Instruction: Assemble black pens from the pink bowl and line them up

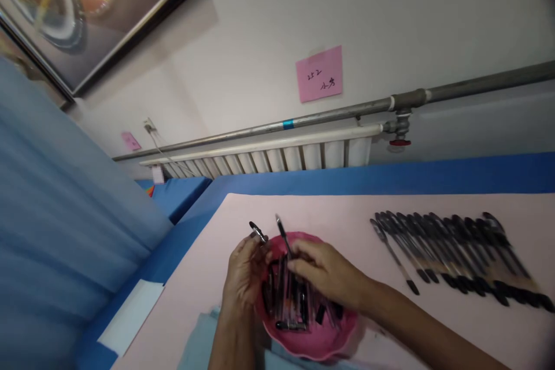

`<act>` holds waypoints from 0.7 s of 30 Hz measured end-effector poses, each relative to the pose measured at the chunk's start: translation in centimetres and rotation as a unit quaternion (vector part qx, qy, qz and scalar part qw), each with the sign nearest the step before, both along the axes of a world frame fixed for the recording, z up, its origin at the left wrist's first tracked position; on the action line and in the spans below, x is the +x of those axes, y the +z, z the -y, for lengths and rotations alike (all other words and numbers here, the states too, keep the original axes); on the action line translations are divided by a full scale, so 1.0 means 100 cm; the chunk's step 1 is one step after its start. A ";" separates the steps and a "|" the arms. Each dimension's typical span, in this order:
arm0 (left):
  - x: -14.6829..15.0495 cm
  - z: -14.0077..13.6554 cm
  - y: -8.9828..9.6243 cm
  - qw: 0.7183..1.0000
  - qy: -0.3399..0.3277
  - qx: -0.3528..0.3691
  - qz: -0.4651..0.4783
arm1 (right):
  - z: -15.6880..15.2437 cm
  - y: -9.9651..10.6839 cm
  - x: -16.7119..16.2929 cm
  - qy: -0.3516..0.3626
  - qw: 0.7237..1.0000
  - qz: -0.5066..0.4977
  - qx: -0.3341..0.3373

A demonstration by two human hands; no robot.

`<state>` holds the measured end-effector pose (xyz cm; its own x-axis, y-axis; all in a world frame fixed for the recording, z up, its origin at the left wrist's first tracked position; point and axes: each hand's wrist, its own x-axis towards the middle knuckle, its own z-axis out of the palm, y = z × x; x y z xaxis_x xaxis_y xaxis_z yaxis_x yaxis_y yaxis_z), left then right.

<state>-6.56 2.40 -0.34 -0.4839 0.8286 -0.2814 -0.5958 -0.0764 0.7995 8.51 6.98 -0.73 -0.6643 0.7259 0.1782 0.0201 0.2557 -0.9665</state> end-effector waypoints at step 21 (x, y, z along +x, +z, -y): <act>0.002 0.003 -0.001 0.999 -0.014 0.027 -0.027 | 0.003 -0.009 -0.004 0.040 0.977 0.166 0.124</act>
<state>-6.38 2.06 -0.43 -0.4741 0.8550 -0.2103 -0.5544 -0.1043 0.8257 8.14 6.64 -1.66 -0.7677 0.6316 0.1077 0.2929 0.4954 -0.8178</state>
